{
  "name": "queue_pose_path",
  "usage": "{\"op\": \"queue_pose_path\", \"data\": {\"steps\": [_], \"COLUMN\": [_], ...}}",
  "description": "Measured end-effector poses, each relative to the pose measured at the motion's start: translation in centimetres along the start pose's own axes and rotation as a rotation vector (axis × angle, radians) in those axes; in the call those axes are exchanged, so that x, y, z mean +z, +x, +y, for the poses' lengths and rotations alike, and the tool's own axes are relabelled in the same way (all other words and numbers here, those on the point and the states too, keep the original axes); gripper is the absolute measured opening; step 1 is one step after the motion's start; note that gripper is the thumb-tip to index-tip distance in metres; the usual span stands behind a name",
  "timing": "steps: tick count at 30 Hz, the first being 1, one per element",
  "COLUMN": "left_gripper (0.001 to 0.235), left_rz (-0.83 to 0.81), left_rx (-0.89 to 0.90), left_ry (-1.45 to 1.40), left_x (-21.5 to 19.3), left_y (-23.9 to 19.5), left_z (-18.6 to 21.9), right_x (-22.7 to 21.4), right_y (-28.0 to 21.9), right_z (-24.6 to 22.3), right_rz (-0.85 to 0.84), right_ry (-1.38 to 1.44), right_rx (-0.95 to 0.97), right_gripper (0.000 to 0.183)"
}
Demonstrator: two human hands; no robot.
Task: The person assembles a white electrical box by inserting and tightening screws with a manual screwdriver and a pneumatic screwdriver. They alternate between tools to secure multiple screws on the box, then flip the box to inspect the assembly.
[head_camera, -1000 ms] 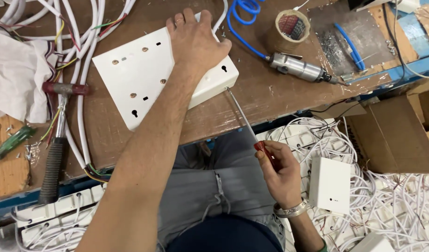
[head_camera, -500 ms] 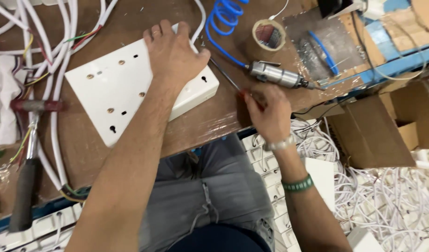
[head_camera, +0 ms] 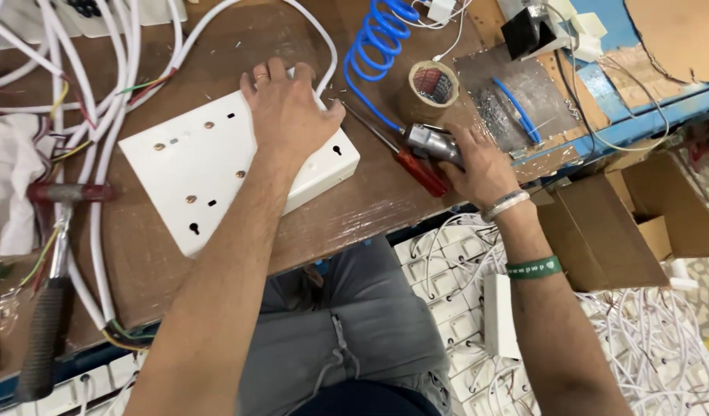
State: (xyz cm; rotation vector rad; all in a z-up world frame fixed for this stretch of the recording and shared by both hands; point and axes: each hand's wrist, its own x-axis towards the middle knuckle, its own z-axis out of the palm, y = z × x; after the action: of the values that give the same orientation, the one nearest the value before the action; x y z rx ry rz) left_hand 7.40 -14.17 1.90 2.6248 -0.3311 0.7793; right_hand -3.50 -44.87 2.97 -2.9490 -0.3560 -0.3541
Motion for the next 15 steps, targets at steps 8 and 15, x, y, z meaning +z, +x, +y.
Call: {"op": "queue_pose_path", "data": {"steps": [8,15], "left_gripper": [0.042,0.096], "left_rz": [0.215,-0.223], "left_rx": [0.328,0.742], "left_ry": [-0.348,-0.223], "left_x": [-6.0,-11.1], "left_y": [-2.4,-9.1], "left_z": [4.2,14.7], "right_x": [-4.0,-11.6], "right_y": [-5.1,-11.0], "right_z": [-4.7,-7.8], "right_rz": [0.310,0.397], "right_ry": [-0.094,-0.366], "right_rx": [0.025,-0.260], "right_gripper": [0.047,0.025]}}
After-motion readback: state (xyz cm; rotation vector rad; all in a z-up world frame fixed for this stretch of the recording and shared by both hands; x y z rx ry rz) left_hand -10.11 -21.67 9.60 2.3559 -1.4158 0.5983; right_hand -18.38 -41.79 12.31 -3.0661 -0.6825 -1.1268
